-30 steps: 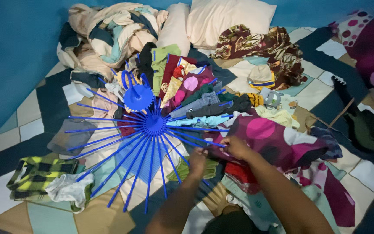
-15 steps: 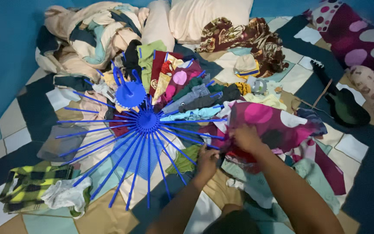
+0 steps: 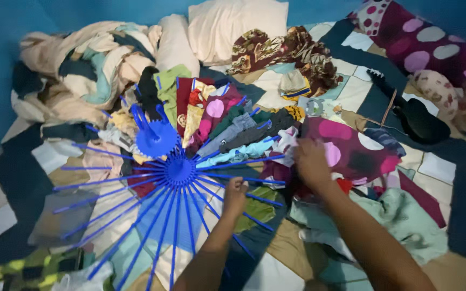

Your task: The person removes clothes from a blue circular drying rack and places them on the bed. They then pick up various garments from the bed and hang them one by one onto the empty arms of the drying rack.

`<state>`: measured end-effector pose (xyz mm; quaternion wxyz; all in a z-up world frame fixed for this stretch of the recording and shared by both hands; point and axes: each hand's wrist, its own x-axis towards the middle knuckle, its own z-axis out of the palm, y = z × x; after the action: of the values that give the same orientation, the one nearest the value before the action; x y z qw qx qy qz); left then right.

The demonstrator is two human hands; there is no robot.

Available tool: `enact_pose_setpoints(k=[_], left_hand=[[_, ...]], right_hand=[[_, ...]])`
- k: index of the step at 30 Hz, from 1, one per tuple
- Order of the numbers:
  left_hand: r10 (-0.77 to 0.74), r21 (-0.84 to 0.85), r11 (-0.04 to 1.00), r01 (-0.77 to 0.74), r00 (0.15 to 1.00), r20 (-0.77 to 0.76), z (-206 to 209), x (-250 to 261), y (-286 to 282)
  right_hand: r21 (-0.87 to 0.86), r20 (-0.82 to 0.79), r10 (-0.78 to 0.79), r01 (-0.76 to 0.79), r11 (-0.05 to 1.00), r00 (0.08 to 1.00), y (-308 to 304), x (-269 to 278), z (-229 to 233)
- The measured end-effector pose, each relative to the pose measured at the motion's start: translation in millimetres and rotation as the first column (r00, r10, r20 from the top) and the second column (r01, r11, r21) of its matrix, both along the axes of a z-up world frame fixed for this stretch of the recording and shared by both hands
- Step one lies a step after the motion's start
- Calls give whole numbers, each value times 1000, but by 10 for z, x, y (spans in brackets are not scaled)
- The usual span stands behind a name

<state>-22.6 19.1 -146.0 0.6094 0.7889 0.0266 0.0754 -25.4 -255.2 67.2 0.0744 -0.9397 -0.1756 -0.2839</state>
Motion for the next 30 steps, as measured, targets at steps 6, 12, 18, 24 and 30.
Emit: enact_pose_setpoints(k=[6, 12, 18, 24, 30], left_hand=[[-112, -441, 896, 54, 988, -107, -267, 134, 70], [-200, -706, 707, -51, 942, -268, -193, 241, 317], [-56, -381, 922, -72, 948, -314, 262, 447, 396], [11, 318, 938, -140, 927, 375, 753, 629, 704], [-10, 383, 918, -98, 963, 270, 535, 535, 1088]], right_hand=[[120, -244, -48, 79, 990, 969, 739, 577, -675], [264, -303, -315, 397, 879, 900, 733, 1110, -1237], [677, -229, -150, 268, 686, 962, 603, 1378, -1787], [708, -361, 87, 212, 674, 928, 500, 1432, -1886], [384, -453, 131, 61, 921, 882, 704, 1280, -1620]])
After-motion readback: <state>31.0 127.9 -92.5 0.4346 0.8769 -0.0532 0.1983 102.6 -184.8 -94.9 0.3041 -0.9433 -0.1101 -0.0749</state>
